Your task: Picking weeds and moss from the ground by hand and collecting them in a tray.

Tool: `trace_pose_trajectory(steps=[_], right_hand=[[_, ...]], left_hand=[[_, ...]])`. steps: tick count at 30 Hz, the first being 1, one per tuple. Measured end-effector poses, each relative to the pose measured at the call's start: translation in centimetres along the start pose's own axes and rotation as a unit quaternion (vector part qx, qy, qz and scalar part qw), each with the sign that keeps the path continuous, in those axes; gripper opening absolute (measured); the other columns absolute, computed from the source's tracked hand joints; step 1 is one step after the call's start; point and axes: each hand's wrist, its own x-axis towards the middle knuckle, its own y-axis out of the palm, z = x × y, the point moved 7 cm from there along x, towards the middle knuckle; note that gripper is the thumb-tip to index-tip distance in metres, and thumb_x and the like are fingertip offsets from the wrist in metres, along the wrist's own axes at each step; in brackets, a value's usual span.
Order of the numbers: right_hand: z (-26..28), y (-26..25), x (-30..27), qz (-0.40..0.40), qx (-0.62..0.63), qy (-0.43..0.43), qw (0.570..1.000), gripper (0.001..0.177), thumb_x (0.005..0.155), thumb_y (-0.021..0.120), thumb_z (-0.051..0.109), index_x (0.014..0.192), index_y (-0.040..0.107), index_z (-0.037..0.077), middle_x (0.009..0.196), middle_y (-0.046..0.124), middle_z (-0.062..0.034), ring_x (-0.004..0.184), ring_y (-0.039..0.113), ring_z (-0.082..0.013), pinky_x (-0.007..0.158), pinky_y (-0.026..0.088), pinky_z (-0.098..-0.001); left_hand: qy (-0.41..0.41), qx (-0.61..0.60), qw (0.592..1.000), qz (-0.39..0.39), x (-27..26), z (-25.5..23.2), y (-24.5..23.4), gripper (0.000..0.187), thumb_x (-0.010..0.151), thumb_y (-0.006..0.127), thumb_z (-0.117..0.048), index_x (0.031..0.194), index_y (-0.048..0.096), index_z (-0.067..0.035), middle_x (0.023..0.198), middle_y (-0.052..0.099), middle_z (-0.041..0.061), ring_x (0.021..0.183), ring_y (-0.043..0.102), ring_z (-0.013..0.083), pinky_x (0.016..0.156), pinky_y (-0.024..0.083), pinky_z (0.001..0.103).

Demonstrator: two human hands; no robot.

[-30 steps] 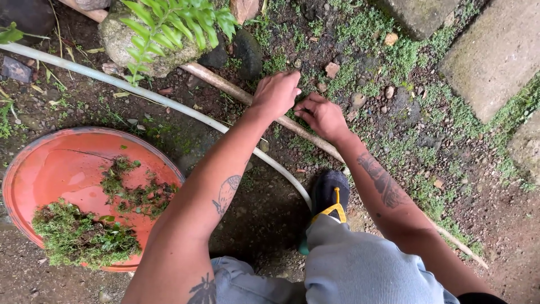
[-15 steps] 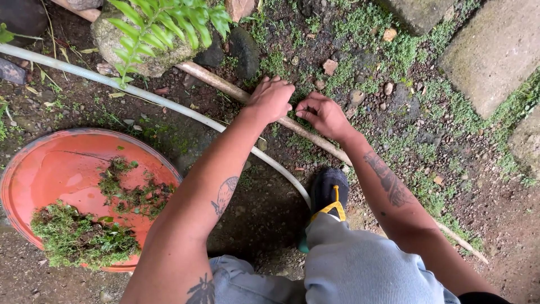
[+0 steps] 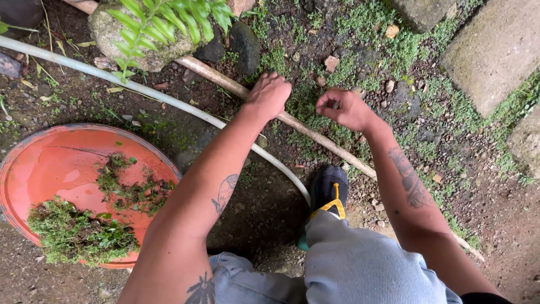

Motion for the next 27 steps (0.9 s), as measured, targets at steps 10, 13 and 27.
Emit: trace_pose_trajectory(steps=[10,13,27], right_hand=[[3.4,1.8,-0.7,0.165,-0.088,0.116,0.976,0.035,0.094,0.073,0.016,0.125,0.067,0.001,0.105,0.072,-0.0201,0.091,0.072,-0.0341,0.092,0.054,-0.0491],[4.0,1.9,-0.4,0.17,-0.095,0.127,0.973,0.032,0.097,0.07,0.015,0.127,0.068,0.003,0.109,0.072,-0.0197,0.094,0.072,-0.0337,0.098,0.053,-0.0492],[3.0,0.6,-0.7,0.123,-0.115,0.078,0.983,0.02,0.101,0.065,0.015,0.113,0.071,0.0,0.103,0.071,-0.0164,0.095,0.07,-0.0323,0.095,0.055,-0.0496]], left_hand=[[0.021,-0.072,0.997,-0.006,0.5,-1.6,-1.3,0.029,0.09,0.059,0.007,0.114,0.072,-0.003,0.101,0.068,0.015,0.108,0.063,0.0331,0.108,0.044,0.051],[0.031,-0.074,0.997,0.0,0.1,-2.2,-1.4,0.031,0.09,0.06,0.008,0.118,0.072,-0.001,0.103,0.069,0.014,0.109,0.063,0.0319,0.108,0.044,0.051],[0.013,-0.074,0.997,-0.005,-0.4,-1.4,-2.2,0.033,0.09,0.06,0.009,0.12,0.071,0.001,0.104,0.07,0.016,0.106,0.065,0.0325,0.106,0.045,0.052]])
